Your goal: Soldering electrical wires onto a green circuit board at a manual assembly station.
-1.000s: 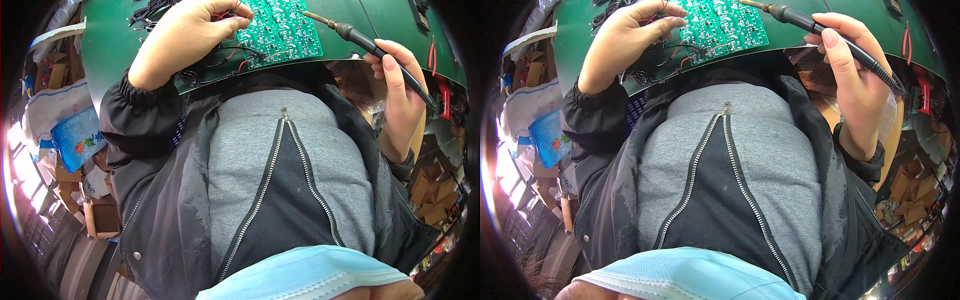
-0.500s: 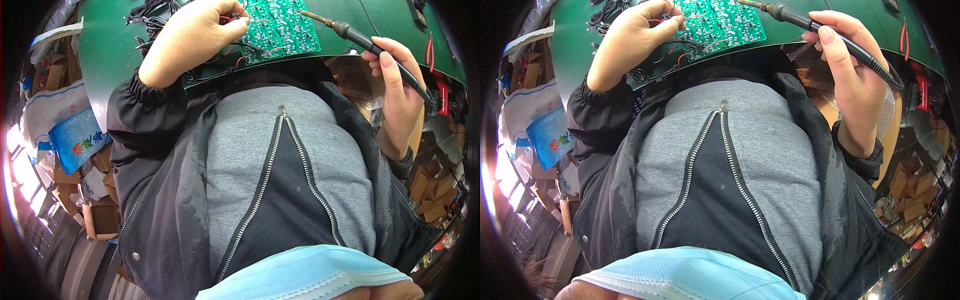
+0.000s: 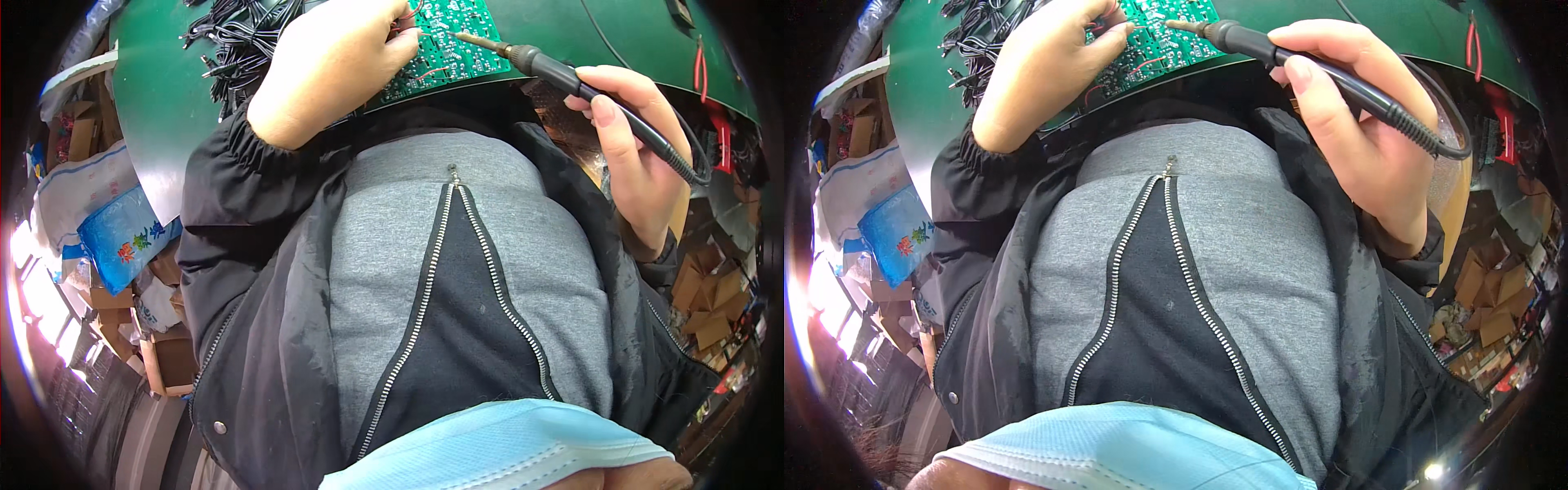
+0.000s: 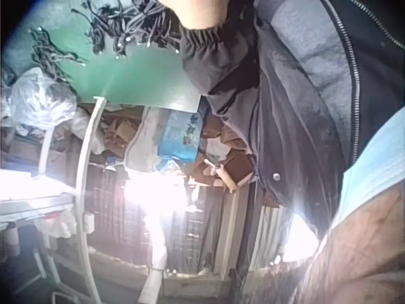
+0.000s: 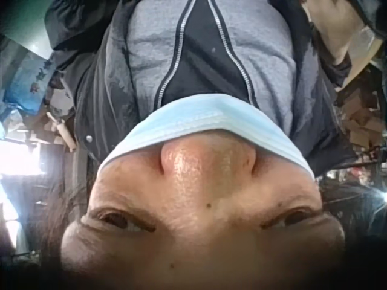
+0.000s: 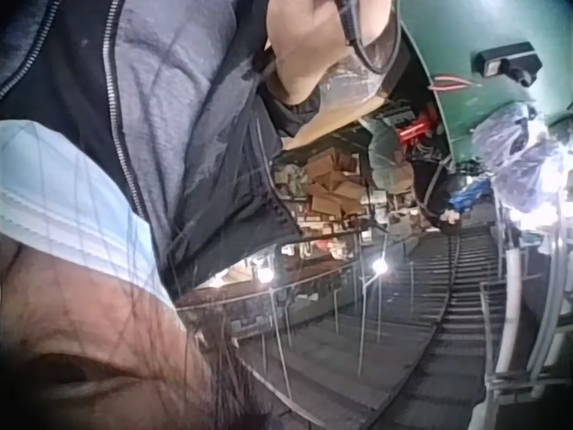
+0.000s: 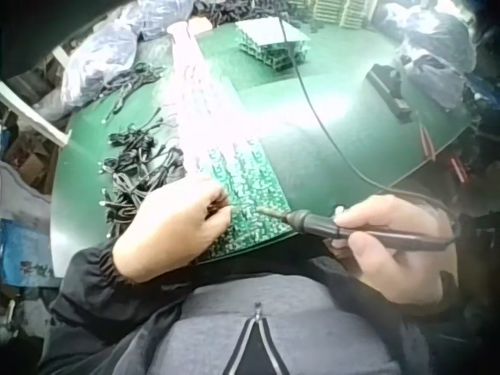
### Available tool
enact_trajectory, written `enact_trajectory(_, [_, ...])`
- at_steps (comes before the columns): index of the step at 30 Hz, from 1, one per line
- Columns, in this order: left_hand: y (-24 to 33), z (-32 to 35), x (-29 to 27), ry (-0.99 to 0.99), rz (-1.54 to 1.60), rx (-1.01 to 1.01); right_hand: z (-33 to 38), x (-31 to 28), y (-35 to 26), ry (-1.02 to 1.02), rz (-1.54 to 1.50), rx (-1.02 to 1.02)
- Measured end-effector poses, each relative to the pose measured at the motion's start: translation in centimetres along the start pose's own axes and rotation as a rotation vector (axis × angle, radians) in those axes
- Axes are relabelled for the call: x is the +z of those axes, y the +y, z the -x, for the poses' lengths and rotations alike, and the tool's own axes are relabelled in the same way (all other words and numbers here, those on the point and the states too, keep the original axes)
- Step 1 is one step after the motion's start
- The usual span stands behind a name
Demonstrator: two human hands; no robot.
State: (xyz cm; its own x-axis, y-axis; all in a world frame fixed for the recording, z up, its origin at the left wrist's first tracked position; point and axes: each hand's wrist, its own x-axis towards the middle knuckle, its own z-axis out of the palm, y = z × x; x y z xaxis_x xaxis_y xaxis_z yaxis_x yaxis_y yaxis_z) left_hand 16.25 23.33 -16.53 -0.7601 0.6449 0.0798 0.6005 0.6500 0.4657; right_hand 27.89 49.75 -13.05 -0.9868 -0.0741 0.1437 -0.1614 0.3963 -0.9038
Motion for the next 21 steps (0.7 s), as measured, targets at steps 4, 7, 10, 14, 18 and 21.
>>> enact_trajectory(4, [0.71,-0.11,-0.12,0.0,0.01,-0.019,-0.14,0.42,0.34,0.006,-0.017,-0.037])
enact_trajectory(7, [0.82,0.05,-0.02,0.02,0.044,-0.007,-0.13,0.64,0.18,0.026,-0.028,-0.001])
enact_trajectory(10, [0.87,0.25,0.28,0.04,0.011,0.019,-0.01,0.17,-0.38,-0.027,0.015,0.093])
enact_trajectory(14, [0.79,0.15,0.36,0.03,0.01,0.004,-0.14,0.43,-0.63,-0.038,0.014,0.101])
enact_trajectory(18, [0.7,0.17,0.41,0.04,-0.007,0.012,-0.09,0.75,-0.54,0.005,0.012,0.154])
enact_trajectory(21, [0.57,0.28,0.42,0.044,-0.003,0.008,-0.24,0.86,-0.53,-0.003,0.005,0.153])
